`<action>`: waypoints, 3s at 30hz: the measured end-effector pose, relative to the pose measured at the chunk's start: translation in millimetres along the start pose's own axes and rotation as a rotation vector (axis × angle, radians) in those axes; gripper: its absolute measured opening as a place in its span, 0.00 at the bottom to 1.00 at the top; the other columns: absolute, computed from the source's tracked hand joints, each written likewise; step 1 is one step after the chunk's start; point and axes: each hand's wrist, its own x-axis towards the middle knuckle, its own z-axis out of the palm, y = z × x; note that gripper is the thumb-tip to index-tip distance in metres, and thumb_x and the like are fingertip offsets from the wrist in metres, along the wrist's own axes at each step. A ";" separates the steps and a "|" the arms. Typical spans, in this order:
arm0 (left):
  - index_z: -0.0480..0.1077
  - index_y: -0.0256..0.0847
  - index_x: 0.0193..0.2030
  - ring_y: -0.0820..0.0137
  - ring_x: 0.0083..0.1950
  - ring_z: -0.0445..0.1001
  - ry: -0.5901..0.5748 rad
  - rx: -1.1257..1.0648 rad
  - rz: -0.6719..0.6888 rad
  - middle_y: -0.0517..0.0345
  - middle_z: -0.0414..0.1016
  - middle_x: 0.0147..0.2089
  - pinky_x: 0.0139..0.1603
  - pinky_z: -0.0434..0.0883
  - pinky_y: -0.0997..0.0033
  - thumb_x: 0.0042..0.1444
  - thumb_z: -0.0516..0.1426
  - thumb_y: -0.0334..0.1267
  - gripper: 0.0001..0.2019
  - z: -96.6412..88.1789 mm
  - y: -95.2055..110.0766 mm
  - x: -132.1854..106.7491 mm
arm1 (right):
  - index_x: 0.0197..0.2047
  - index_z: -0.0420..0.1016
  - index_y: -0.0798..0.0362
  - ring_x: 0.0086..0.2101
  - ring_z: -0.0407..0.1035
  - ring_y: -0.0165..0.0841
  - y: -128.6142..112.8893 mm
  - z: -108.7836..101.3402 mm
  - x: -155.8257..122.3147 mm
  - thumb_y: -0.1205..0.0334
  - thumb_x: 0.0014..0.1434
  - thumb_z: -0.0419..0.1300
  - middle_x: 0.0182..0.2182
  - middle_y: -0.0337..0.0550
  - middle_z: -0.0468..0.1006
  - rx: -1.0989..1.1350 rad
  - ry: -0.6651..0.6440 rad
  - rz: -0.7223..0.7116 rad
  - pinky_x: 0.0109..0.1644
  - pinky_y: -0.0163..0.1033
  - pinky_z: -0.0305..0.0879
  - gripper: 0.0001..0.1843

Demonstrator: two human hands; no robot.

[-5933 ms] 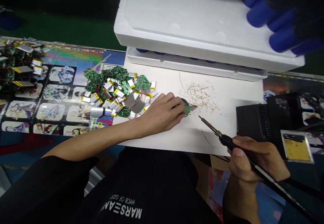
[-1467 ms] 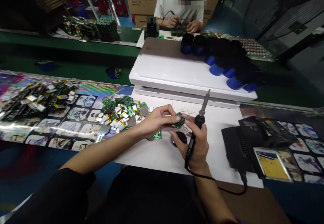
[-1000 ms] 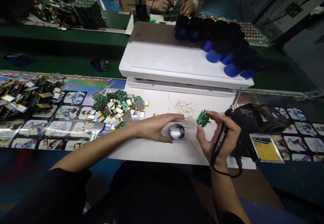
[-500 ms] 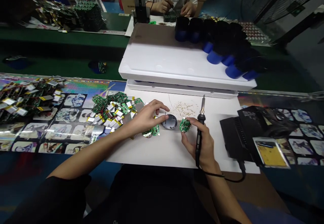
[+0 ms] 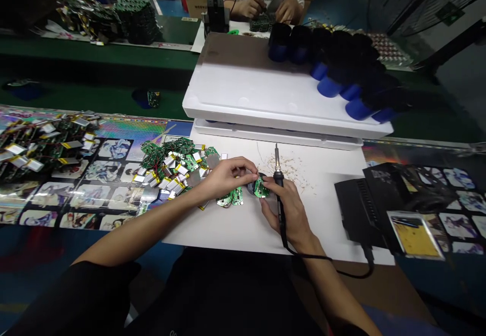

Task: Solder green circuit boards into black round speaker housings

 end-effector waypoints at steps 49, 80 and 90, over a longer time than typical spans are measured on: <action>0.75 0.41 0.43 0.65 0.49 0.77 -0.132 0.379 0.470 0.53 0.82 0.45 0.54 0.72 0.63 0.71 0.58 0.32 0.05 3.0 -2.1 -15.0 | 0.60 0.77 0.46 0.26 0.74 0.33 -22.8 -35.4 2.8 0.53 0.71 0.60 0.28 0.35 0.80 0.500 0.365 0.428 0.28 0.38 0.68 0.17; 0.72 0.42 0.40 0.66 0.47 0.75 -0.114 0.357 0.424 0.54 0.81 0.43 0.53 0.71 0.64 0.67 0.57 0.29 0.05 6.5 -6.3 -15.8 | 0.37 0.84 0.49 0.19 0.70 0.29 5.3 -54.2 -5.0 0.52 0.61 0.72 0.24 0.39 0.80 0.287 0.154 0.400 0.18 0.34 0.59 0.10; 0.71 0.42 0.40 0.66 0.48 0.77 -0.107 0.364 0.435 0.54 0.81 0.44 0.54 0.72 0.63 0.67 0.58 0.29 0.04 6.9 -9.8 -15.7 | 0.36 0.84 0.48 0.18 0.69 0.30 2.6 -53.6 -0.9 0.53 0.61 0.72 0.23 0.37 0.80 0.274 0.139 0.401 0.17 0.34 0.60 0.08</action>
